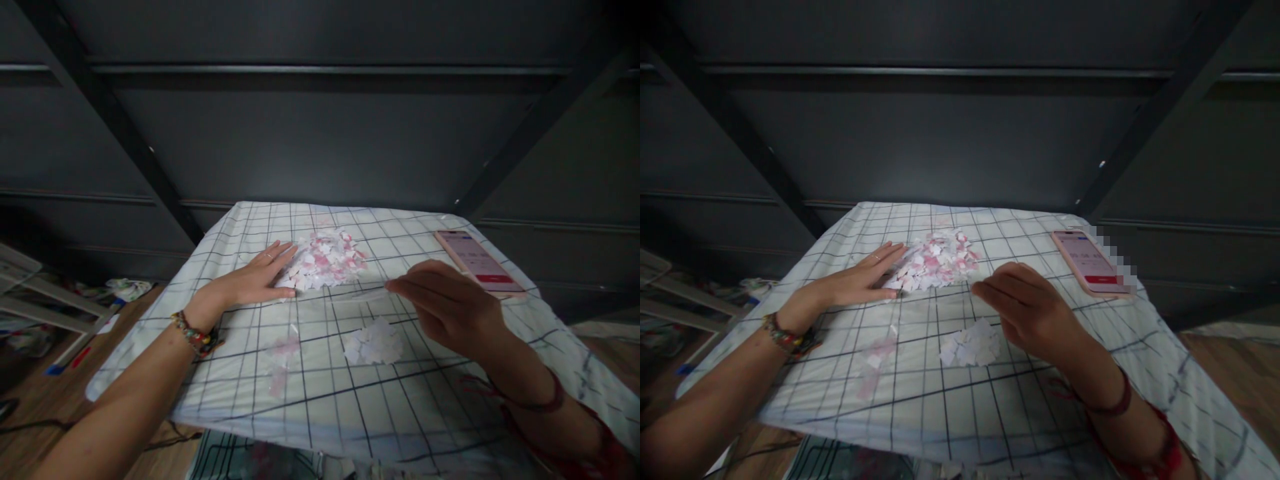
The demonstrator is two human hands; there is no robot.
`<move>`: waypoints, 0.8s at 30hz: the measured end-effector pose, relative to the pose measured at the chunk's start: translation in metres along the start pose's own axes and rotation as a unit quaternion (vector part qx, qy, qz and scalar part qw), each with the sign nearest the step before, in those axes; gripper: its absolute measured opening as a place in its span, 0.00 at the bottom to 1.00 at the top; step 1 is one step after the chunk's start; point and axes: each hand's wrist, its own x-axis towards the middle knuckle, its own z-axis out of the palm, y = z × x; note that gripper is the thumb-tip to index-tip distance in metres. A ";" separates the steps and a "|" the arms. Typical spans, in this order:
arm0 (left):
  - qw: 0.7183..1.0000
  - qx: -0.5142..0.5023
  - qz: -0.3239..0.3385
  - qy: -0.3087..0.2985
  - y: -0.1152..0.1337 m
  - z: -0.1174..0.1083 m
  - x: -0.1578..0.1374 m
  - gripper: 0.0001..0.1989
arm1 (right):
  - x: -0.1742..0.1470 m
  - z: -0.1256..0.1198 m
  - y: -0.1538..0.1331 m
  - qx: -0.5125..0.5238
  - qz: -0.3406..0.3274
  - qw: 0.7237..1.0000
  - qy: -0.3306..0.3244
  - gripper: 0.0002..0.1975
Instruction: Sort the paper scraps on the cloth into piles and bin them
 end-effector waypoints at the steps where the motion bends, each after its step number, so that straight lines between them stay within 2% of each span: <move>1: 1.000 0.001 -0.004 0.000 0.000 0.000 0.000 0.45 | 0.001 0.001 -0.002 0.010 -0.009 1.000 -0.006 0.18; 4: 1.000 0.004 -0.014 0.000 0.001 -0.001 0.000 0.45 | 0.004 0.003 -0.008 0.029 -0.021 0.999 0.006 0.17; 7: 1.000 0.006 -0.014 0.001 0.001 0.000 0.000 0.45 | 0.007 0.005 -0.012 0.003 -0.009 1.000 0.025 0.17; 12: 1.000 0.007 -0.011 0.000 -0.001 0.001 0.001 0.44 | 0.008 0.008 -0.012 0.012 -0.012 1.000 -0.007 0.18; 15: 1.000 0.005 -0.010 0.002 -0.003 0.002 0.001 0.43 | 0.005 0.003 -0.011 0.036 -0.007 0.999 0.004 0.18; 20: 1.000 0.002 -0.012 -0.001 -0.003 0.002 0.001 0.44 | -0.002 -0.015 0.003 0.002 0.009 1.000 0.007 0.16; 24: 1.000 0.002 -0.018 -0.007 -0.002 0.001 0.001 0.45 | -0.002 -0.012 0.005 0.026 0.001 0.999 -0.021 0.16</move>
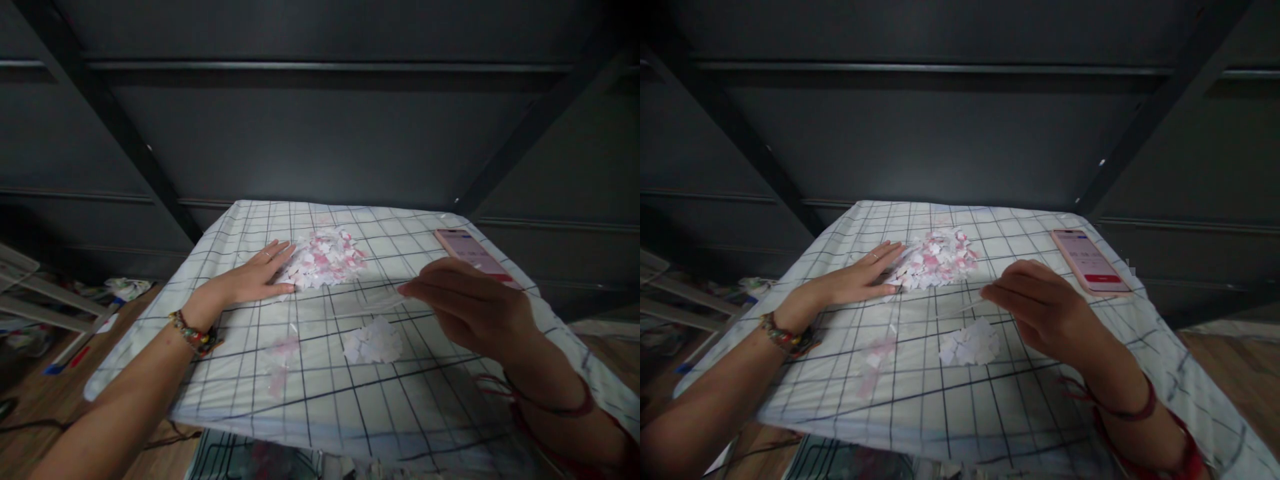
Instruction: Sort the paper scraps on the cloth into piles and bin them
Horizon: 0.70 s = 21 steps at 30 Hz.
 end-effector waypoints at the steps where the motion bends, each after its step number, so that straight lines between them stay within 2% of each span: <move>1: 1.000 0.000 0.000 -0.001 0.000 0.000 0.000 0.45 | 0.002 0.003 -0.003 0.012 -0.008 1.000 -0.006 0.16; 5: 1.000 -0.006 0.003 0.000 0.000 -0.001 -0.001 0.44 | 0.007 0.011 -0.015 0.062 -0.038 0.997 0.003 0.12; 10: 1.000 -0.006 0.009 0.005 -0.001 0.000 0.000 0.44 | 0.003 0.003 -0.011 0.019 -0.015 0.999 0.035 0.15; 16: 1.000 -0.004 0.014 0.009 -0.001 0.001 0.001 0.44 | 0.006 0.009 -0.016 0.083 -0.026 0.996 -0.007 0.14; 19: 1.000 -0.006 0.007 0.007 0.000 0.000 0.001 0.44 | 0.008 0.014 -0.020 0.090 -0.035 0.995 0.013 0.14; 21: 1.000 -0.007 0.003 0.007 0.000 0.000 0.000 0.45 | 0.006 0.013 -0.017 0.053 -0.022 0.997 0.046 0.14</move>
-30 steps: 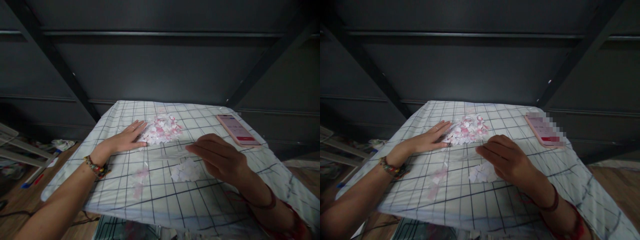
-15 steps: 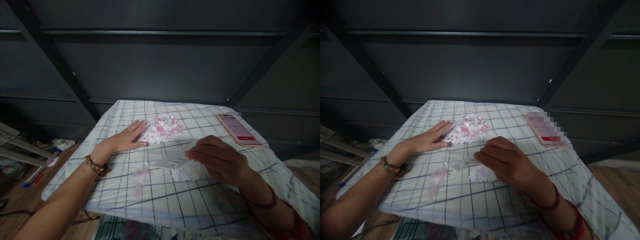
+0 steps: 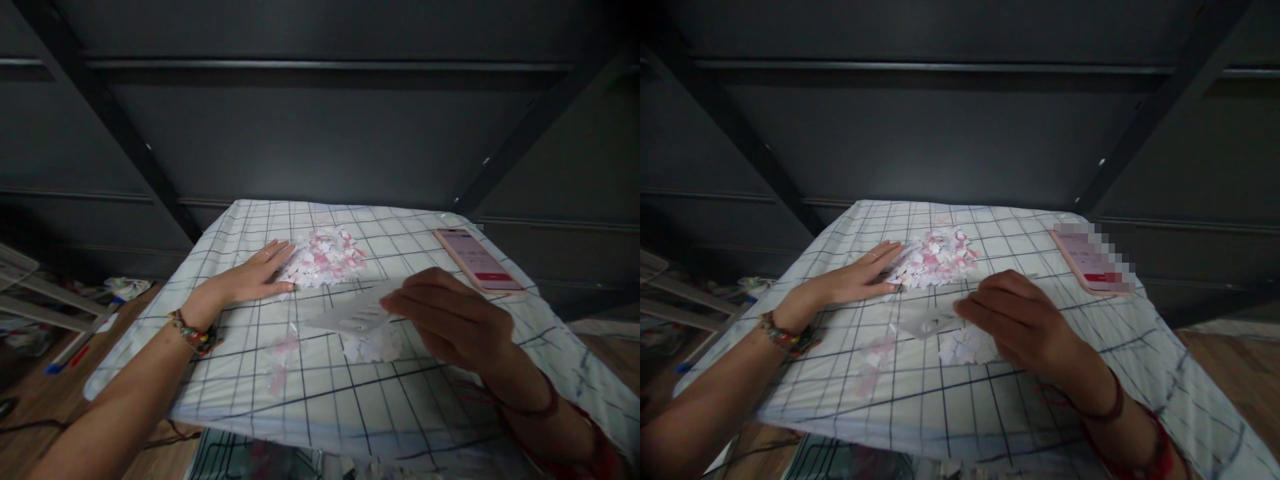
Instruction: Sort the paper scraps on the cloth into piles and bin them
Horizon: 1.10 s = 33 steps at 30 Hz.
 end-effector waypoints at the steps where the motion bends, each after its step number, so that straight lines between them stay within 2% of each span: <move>1: 1.000 -0.001 -0.001 0.001 0.000 0.000 0.000 0.44 | -0.001 -0.001 0.003 -0.029 0.011 0.999 0.018 0.15; 2: 1.000 -0.003 -0.002 0.002 0.000 0.000 0.000 0.43 | -0.003 -0.002 0.007 -0.058 0.016 0.997 0.040 0.15; 5: 1.000 -0.005 -0.020 0.005 -0.002 0.001 0.001 0.36 | -0.007 -0.003 0.018 -0.110 0.049 0.991 0.051 0.17; 9: 0.998 0.015 -0.055 0.006 -0.005 0.002 0.003 0.34 | -0.009 0.001 0.028 -0.133 0.049 0.990 0.016 0.18; 12: 0.998 0.029 -0.056 0.006 -0.006 0.003 0.004 0.33 | -0.010 0.002 0.031 -0.154 0.060 0.986 0.004 0.18; 16: 0.999 0.038 -0.025 0.014 -0.003 0.004 0.004 0.33 | -0.011 0.004 0.033 -0.180 0.076 0.981 -0.004 0.19; 22: 0.999 0.045 0.016 0.017 0.003 0.005 0.003 0.43 | -0.011 0.004 0.035 -0.192 0.060 0.979 -0.012 0.19; 26: 0.998 0.041 0.045 0.017 0.003 0.006 0.004 0.46 | -0.014 -0.003 0.039 -0.227 0.093 0.969 -0.022 0.18; 29: 0.996 0.049 0.071 0.030 0.007 0.004 0.005 0.43 | -0.017 -0.007 0.043 -0.236 0.114 0.964 -0.048 0.17; 33: 0.988 0.067 0.130 0.053 0.019 -0.001 0.006 0.31 | -0.021 -0.007 0.045 -0.189 0.103 0.975 -0.057 0.18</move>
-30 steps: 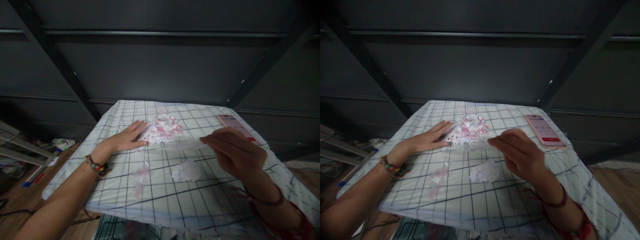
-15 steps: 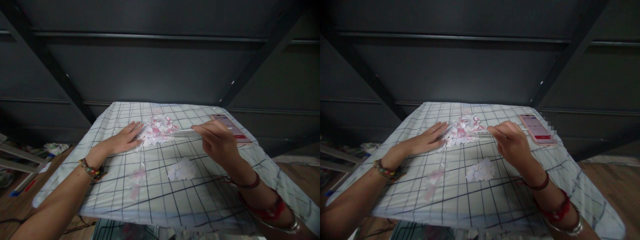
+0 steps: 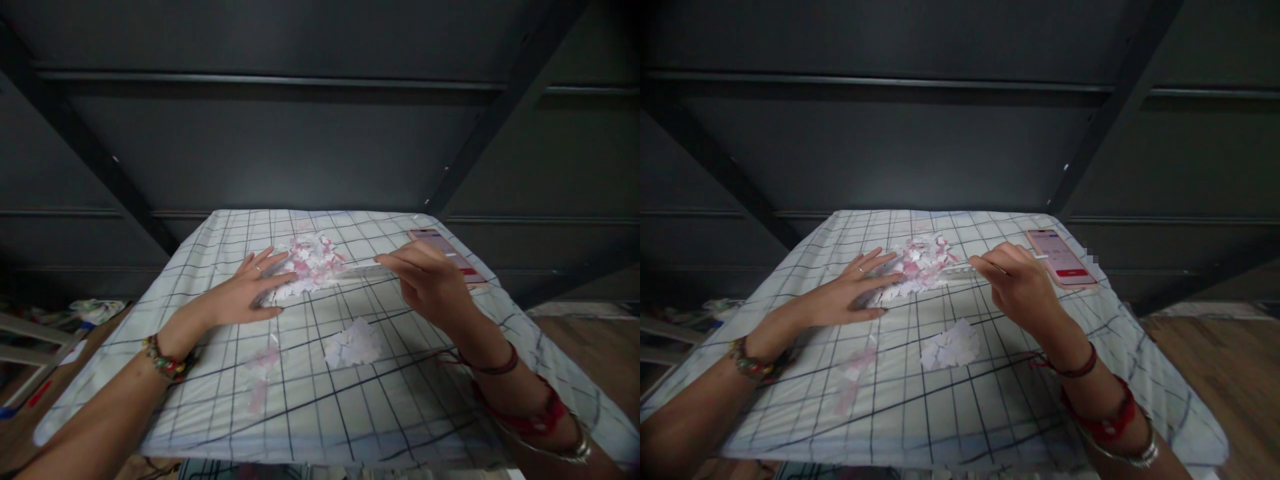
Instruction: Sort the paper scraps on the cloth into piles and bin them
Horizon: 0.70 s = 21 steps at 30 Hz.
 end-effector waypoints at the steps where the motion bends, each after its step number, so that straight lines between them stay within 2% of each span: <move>1: 1.000 -0.001 0.013 0.008 0.003 -0.001 0.001 0.30 | 0.000 0.000 0.000 0.009 -0.004 1.000 0.008 0.18; 5: 0.999 -0.001 0.034 0.029 0.008 -0.003 0.005 0.29 | 0.001 0.000 0.001 -0.007 0.000 0.999 0.036 0.18; 9: 0.999 0.001 0.007 0.048 0.005 -0.001 0.006 0.26 | 0.002 0.002 0.001 -0.046 0.049 0.997 0.026 0.17; 14: 0.992 0.005 -0.031 0.125 -0.002 0.000 0.006 0.21 | 0.002 0.008 -0.002 -0.030 0.095 0.995 0.008 0.14; 18: 0.977 0.019 -0.086 0.193 -0.011 0.000 0.006 0.22 | 0.005 0.007 -0.008 -0.019 0.074 0.997 -0.022 0.11; 21: 0.959 0.014 -0.159 0.236 -0.020 -0.001 0.004 0.22 | 0.006 0.004 -0.010 -0.034 0.062 0.997 -0.028 0.11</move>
